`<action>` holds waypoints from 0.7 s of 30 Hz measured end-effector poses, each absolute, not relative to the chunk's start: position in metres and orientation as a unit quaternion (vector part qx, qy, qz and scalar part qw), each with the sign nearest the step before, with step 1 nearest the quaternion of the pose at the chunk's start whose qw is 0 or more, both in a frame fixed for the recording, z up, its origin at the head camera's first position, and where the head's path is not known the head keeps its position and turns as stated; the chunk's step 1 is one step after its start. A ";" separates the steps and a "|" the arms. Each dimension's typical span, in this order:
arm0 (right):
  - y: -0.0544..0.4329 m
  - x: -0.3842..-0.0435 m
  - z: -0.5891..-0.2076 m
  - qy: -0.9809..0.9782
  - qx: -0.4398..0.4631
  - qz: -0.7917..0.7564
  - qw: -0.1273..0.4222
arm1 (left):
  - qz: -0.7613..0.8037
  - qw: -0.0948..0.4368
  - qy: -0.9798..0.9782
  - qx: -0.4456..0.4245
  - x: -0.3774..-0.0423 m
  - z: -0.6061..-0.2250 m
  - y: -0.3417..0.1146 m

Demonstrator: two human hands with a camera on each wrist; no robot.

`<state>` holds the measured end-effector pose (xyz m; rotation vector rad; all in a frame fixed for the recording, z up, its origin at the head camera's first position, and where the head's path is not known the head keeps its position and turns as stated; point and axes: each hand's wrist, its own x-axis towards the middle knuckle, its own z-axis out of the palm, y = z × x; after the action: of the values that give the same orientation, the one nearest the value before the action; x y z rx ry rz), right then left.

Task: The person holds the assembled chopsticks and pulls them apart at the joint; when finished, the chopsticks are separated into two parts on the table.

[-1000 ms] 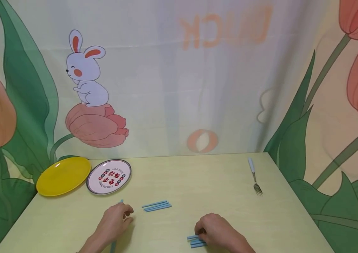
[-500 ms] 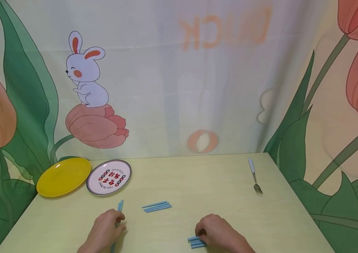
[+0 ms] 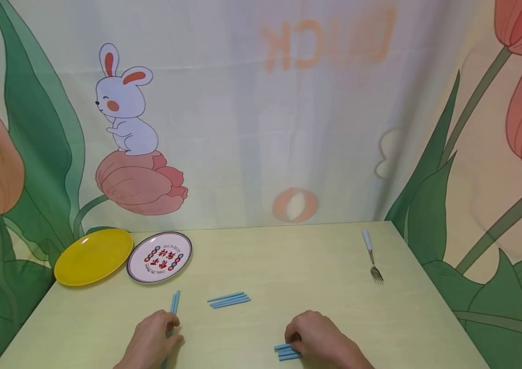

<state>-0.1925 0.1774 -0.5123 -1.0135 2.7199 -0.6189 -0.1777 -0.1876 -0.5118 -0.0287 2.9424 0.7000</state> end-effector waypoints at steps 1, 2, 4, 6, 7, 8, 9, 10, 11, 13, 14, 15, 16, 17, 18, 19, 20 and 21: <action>0.178 -0.193 -0.512 0.914 -0.337 -0.207 0.088 | 0.230 0.061 0.971 -0.011 -0.177 -0.512 -0.187; 0.178 -0.193 -0.512 0.915 -0.335 -0.206 0.089 | 0.230 0.062 0.971 -0.013 -0.177 -0.513 -0.187; 0.178 -0.193 -0.512 0.916 -0.334 -0.206 0.090 | 0.230 0.066 0.971 -0.018 -0.176 -0.514 -0.187; 0.179 -0.193 -0.512 0.915 -0.332 -0.208 0.094 | 0.227 0.072 0.971 -0.024 -0.176 -0.515 -0.186; 0.179 -0.193 -0.512 0.915 -0.332 -0.209 0.095 | 0.226 0.073 0.971 -0.026 -0.176 -0.516 -0.186; 0.179 -0.193 -0.512 0.914 -0.332 -0.212 0.096 | 0.226 0.075 0.971 -0.030 -0.176 -0.516 -0.186; 0.180 -0.193 -0.512 0.914 -0.330 -0.214 0.098 | 0.226 0.078 0.971 -0.035 -0.177 -0.517 -0.186; 0.180 -0.193 -0.512 0.914 -0.326 -0.218 0.103 | 0.226 0.080 0.970 -0.038 -0.177 -0.518 -0.186; 0.180 -0.193 -0.512 0.914 -0.323 -0.222 0.108 | 0.227 0.083 0.969 -0.043 -0.177 -0.518 -0.186; 0.181 -0.193 -0.512 0.913 -0.315 -0.231 0.118 | 0.231 0.087 0.968 -0.050 -0.177 -0.519 -0.185; 0.181 -0.192 -0.512 0.913 -0.310 -0.235 0.124 | 0.233 0.090 0.967 -0.055 -0.176 -0.519 -0.185; 0.181 -0.192 -0.512 0.913 -0.305 -0.238 0.129 | 0.234 0.089 0.967 -0.056 -0.176 -0.520 -0.186; 0.181 -0.192 -0.513 0.912 -0.303 -0.242 0.132 | 0.233 0.088 0.967 -0.056 -0.175 -0.520 -0.186; 0.181 -0.192 -0.513 0.912 -0.301 -0.244 0.133 | 0.233 0.084 0.967 -0.057 -0.175 -0.520 -0.186; 0.182 -0.192 -0.513 0.912 -0.300 -0.244 0.134 | 0.232 0.079 0.968 -0.057 -0.175 -0.520 -0.186; 0.182 -0.192 -0.514 0.912 -0.301 -0.244 0.133 | 0.231 0.074 0.968 -0.057 -0.174 -0.520 -0.186; 0.182 -0.192 -0.514 0.912 -0.302 -0.244 0.130 | 0.230 0.069 0.969 -0.057 -0.174 -0.520 -0.187; 0.182 -0.193 -0.514 0.912 -0.304 -0.243 0.128 | 0.227 0.064 0.970 -0.057 -0.174 -0.520 -0.187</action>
<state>-0.1929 0.1816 -0.5137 -0.8851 2.6541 -0.7072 -0.1742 -0.1869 -0.5201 -0.1711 2.9288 0.6854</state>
